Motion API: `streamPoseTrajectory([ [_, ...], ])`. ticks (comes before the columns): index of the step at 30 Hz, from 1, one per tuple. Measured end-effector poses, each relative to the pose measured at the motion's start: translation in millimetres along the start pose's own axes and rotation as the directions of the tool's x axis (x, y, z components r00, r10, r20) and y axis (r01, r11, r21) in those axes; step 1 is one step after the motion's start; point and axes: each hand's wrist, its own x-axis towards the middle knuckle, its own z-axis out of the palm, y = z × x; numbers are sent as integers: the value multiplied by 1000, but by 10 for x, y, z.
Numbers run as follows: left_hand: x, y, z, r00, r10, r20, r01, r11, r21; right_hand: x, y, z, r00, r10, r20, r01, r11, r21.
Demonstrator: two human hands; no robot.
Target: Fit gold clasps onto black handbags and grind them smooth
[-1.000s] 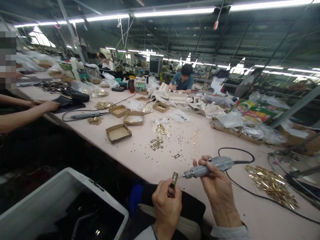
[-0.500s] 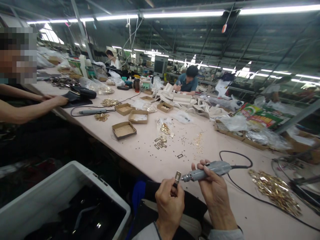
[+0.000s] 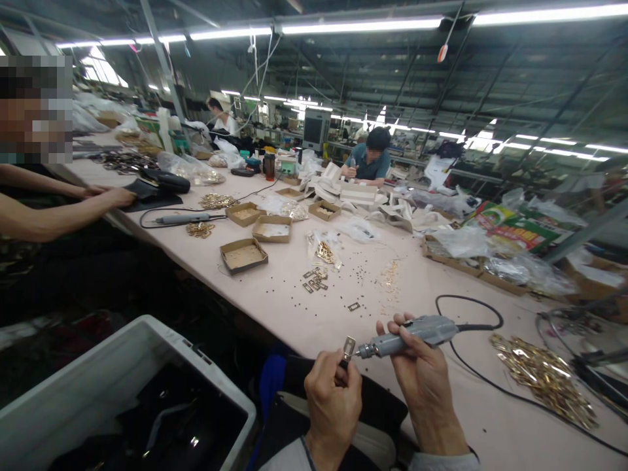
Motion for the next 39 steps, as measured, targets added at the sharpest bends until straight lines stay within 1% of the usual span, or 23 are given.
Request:
streamPoseTrajectory([
  [6,-14,-26,12,1000,-9,14,9,1000,-9,-61,-53,139,997,-51,52,54,996,-71],
  [9,-6,-19,11,1000,-2,11,2,1000,-4,-78,-70,186,996,-69,61,74,993,-87],
  [20,-14,-8,-1,1000,-10,15,10,1000,-6,-99,-75,203,996,-70,55,74,994,-78],
  [30,1,16,-8,1000,0,13,0,1000,-1,-144,-126,296,990,-104,90,117,981,-155],
  [34,-7,15,-10,1000,-1,18,1,1000,3,-170,-145,340,990,-117,79,128,978,-164],
  [39,-18,2,-6,999,-12,30,11,1000,6,-189,-155,328,991,-120,60,128,978,-163],
])
